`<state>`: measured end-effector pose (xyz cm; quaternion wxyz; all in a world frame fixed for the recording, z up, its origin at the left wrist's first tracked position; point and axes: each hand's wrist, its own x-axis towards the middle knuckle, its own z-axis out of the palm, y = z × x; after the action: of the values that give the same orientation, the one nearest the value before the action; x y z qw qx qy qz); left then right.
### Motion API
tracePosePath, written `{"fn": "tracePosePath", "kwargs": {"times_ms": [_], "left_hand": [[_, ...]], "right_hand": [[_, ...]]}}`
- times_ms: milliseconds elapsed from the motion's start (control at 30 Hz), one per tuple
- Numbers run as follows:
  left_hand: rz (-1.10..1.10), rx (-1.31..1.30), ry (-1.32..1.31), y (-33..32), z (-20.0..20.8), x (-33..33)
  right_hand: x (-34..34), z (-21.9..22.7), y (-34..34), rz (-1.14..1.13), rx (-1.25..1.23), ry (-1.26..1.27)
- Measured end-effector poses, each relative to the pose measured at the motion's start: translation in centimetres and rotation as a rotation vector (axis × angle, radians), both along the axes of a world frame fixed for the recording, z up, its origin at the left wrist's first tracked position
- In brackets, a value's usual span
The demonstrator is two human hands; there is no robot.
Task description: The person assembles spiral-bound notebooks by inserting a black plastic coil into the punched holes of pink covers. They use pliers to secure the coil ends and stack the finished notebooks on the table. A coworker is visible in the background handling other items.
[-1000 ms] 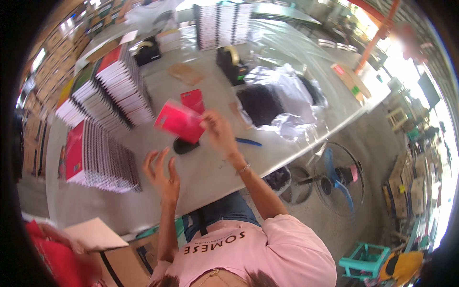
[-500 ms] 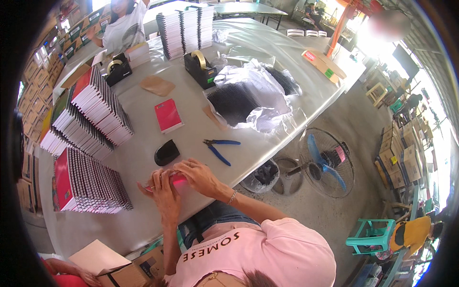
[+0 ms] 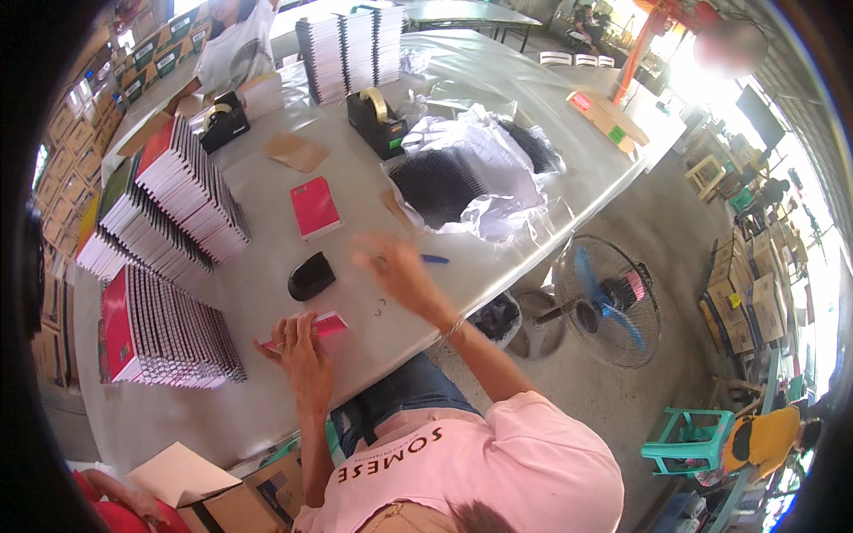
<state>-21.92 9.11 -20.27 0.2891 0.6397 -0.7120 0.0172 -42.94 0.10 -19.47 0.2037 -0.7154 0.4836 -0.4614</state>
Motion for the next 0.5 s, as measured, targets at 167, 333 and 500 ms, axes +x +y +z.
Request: {"fn": "tracePosePath", "kwargs": {"times_ms": [167, 333, 500], "left_hand": [[0.001, -0.035, 0.022, 0.0, 0.7, -0.6], [0.077, -0.087, 0.069, -0.5, -0.1, -1.6], [0.148, -0.157, 0.094, -0.9, -1.2, -2.2]], "right_hand": [[-10.7, 0.6, -8.2, -0.769, -0.13, 0.303], [-19.3, -4.6, -11.7, -0.911, 0.142, 0.614], [-20.0, -5.0, -12.2, -0.874, 0.273, 0.575]]}}
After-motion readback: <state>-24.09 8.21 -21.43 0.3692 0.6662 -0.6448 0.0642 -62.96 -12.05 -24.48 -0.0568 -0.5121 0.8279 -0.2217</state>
